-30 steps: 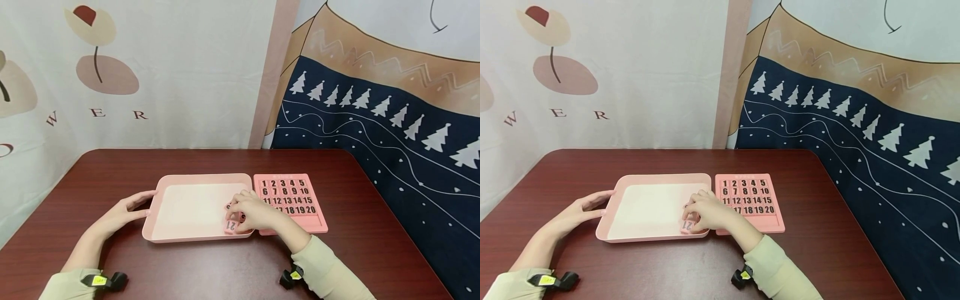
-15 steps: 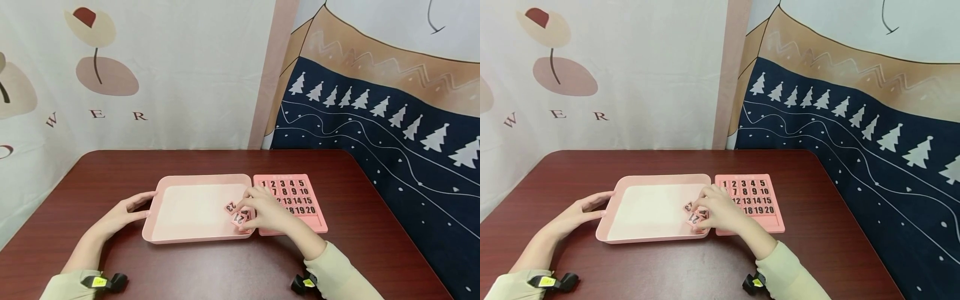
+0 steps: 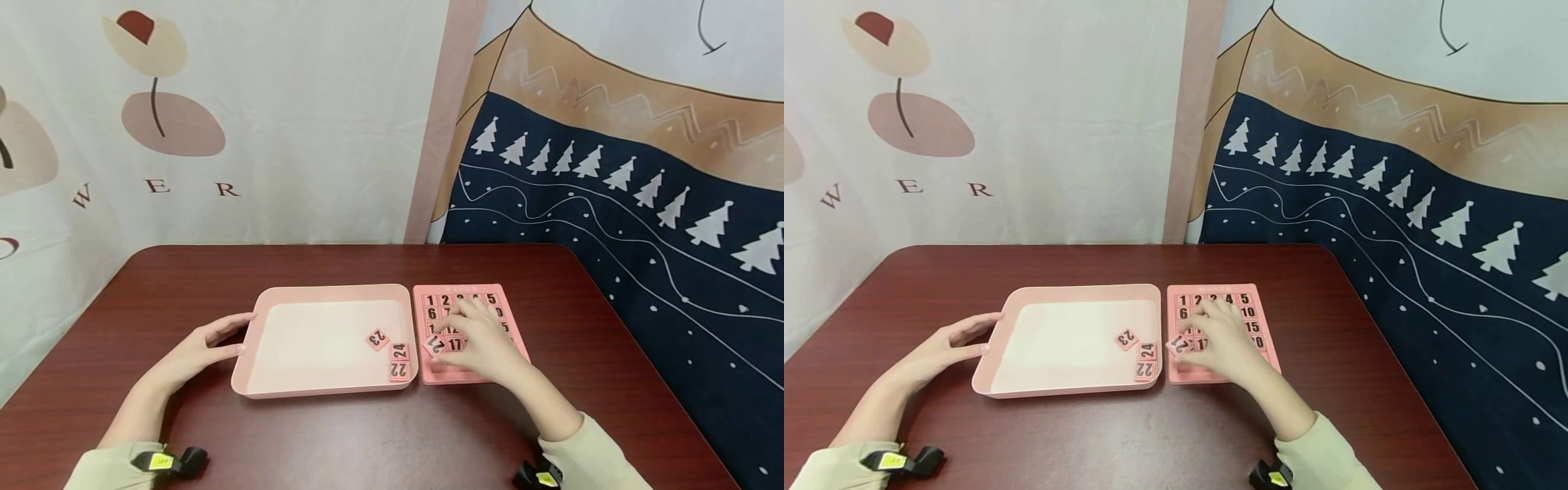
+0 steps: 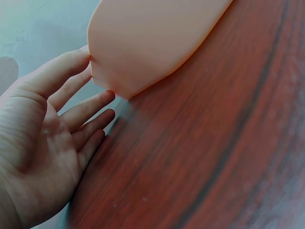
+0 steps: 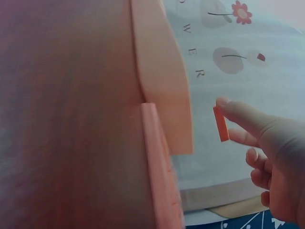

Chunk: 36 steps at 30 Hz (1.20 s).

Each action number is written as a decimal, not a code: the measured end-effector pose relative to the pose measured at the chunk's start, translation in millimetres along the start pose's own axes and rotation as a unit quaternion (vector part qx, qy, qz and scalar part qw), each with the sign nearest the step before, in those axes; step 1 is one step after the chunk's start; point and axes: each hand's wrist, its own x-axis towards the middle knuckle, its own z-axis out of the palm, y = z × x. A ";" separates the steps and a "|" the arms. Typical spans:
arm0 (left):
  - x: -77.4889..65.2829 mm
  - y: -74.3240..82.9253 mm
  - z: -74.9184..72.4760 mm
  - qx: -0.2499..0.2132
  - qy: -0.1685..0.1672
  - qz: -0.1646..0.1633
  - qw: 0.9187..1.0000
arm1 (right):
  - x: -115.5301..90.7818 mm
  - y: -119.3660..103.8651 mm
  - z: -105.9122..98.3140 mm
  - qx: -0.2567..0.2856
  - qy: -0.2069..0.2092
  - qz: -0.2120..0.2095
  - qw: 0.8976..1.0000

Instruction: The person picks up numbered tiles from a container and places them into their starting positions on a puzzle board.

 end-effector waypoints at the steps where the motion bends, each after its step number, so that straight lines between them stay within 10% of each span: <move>1: 0.0 0.0 0.1 0.000 0.000 0.001 1.000 | -2.9 1.1 0.1 -0.004 0.000 0.011 1.000; 36: 0.3 -3.1 -0.1 0.004 0.002 0.004 1.000 | -23.4 -3.1 38.5 -0.118 0.052 0.166 0.978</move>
